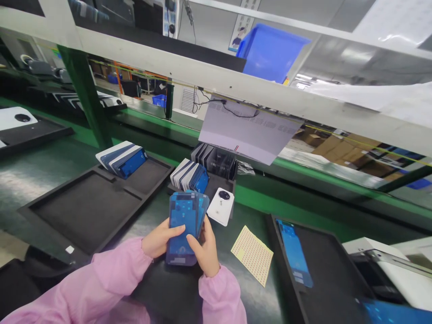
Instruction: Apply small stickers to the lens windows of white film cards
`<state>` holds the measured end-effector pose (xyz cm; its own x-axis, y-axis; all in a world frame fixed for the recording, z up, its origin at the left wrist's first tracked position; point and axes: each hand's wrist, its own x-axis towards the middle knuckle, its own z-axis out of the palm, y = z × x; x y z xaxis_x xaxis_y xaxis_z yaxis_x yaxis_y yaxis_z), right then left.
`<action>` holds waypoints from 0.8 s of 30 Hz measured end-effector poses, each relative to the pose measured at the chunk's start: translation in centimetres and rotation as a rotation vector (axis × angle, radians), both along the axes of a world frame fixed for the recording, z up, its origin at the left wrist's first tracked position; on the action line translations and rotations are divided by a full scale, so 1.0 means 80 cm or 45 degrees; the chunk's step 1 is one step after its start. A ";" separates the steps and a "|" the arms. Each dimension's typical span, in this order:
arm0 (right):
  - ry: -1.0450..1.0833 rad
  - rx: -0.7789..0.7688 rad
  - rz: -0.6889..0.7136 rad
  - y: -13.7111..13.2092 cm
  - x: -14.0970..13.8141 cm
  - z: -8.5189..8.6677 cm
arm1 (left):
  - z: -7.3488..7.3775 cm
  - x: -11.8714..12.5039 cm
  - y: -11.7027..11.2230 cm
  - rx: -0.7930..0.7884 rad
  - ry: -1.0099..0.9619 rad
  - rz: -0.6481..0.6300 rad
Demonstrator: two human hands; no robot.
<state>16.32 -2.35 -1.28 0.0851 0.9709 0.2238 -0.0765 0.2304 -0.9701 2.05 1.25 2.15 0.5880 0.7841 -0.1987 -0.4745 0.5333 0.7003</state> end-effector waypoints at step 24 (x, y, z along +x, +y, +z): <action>0.173 -0.245 -0.199 -0.005 0.027 0.016 | 0.001 -0.008 0.006 0.274 0.089 0.181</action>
<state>18.44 -2.79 0.00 0.2534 0.9673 0.0132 -0.1867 0.0623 -0.9804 1.38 1.71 2.25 0.4593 0.8866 -0.0548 -0.4804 0.2999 0.8242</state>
